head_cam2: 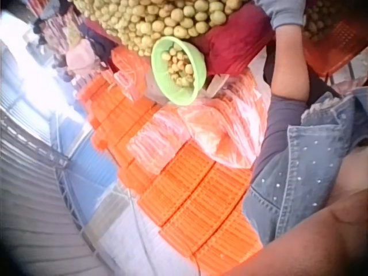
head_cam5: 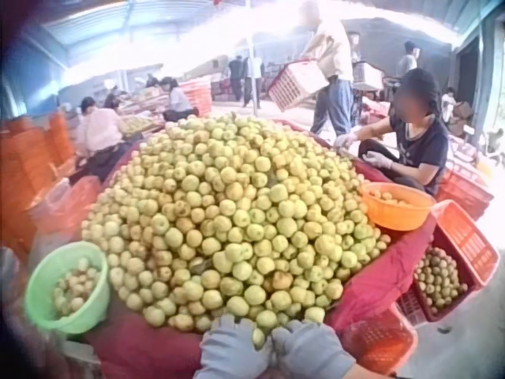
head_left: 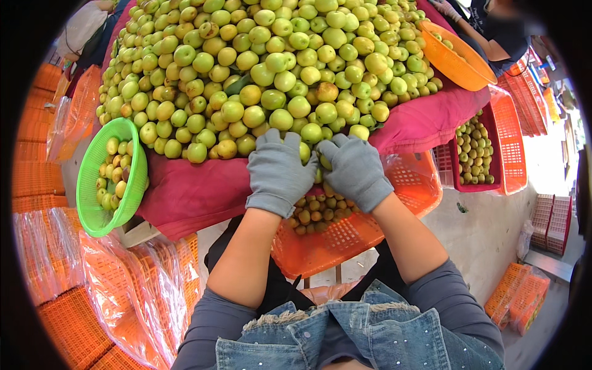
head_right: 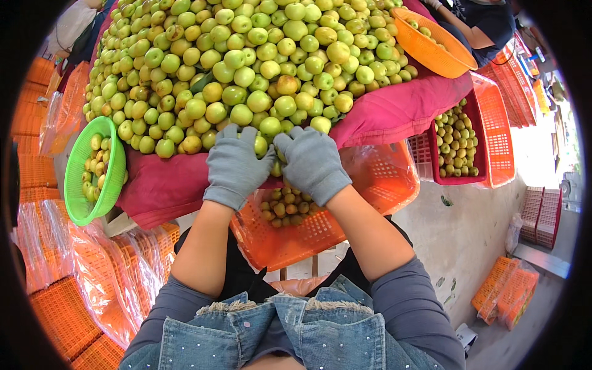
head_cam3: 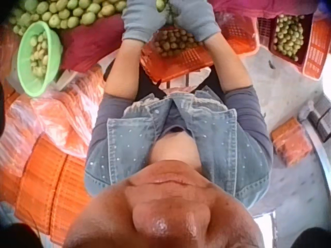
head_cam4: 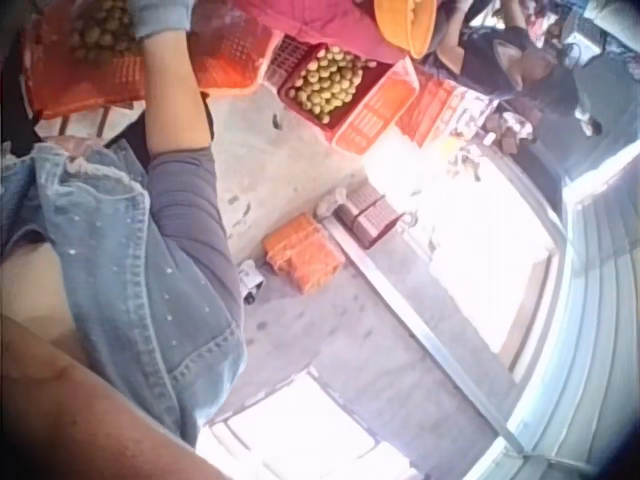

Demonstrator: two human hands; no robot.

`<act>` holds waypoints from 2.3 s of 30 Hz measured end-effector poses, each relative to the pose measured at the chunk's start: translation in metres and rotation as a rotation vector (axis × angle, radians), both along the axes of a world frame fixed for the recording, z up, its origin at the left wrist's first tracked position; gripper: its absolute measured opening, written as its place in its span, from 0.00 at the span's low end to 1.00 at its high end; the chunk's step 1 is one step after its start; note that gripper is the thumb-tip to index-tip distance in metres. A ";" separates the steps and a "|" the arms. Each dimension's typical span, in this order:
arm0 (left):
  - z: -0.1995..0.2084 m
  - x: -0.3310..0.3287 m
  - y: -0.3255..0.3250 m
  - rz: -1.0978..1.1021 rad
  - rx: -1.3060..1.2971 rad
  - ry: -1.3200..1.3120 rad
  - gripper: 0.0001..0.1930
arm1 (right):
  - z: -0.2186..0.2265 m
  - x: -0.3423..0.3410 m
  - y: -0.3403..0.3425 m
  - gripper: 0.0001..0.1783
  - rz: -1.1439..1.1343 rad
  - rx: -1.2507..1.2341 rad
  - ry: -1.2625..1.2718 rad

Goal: The person sits at a fruit stall and sorts green plums from a large pile on a table into an orange basket. They handle the fruit by hand, picking individual plums and placing them into the basket.

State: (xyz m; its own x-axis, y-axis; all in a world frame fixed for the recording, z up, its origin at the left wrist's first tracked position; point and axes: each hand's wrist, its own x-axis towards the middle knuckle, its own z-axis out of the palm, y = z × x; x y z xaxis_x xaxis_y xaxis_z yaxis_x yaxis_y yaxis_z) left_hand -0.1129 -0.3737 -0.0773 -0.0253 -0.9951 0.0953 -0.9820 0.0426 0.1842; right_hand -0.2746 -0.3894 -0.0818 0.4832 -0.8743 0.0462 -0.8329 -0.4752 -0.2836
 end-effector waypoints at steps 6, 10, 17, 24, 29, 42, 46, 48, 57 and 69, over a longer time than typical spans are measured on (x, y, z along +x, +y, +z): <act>0.003 0.000 0.013 -0.249 0.096 0.343 0.21 | 0.009 -0.034 -0.003 0.19 0.049 0.444 -0.213; 0.002 0.015 -0.004 -0.160 -0.014 0.993 0.14 | -0.004 -0.080 -0.030 0.10 -0.465 0.379 -0.939; -0.003 0.056 -0.009 0.245 -0.149 0.158 0.14 | -0.019 -0.066 -0.048 0.22 -0.491 -0.179 -0.319; 0.003 0.023 -0.012 0.061 0.384 0.099 0.24 | -0.010 -0.044 -0.039 0.25 -0.332 0.166 -0.175; -0.002 0.020 -0.012 0.075 0.375 0.096 0.24 | 0.008 -0.025 -0.017 0.18 -0.346 -0.121 -0.165; -0.001 0.019 -0.012 -0.117 0.370 0.155 0.27 | -0.007 0.009 0.047 0.13 -0.003 0.081 0.234; 0.007 0.018 -0.014 -0.101 0.524 0.267 0.35 | -0.013 0.001 0.046 0.14 -0.008 0.096 0.153; 0.010 0.013 -0.013 -0.096 0.557 0.324 0.37 | -0.009 -0.005 0.042 0.15 -0.018 0.224 0.117; -0.002 0.021 -0.028 -0.074 0.090 0.839 0.10 | 0.018 -0.084 -0.004 0.35 0.109 1.452 -1.281; -0.020 -0.008 -0.034 -0.096 0.290 0.614 0.36 | -0.016 -0.068 -0.048 0.27 -0.517 0.379 -1.201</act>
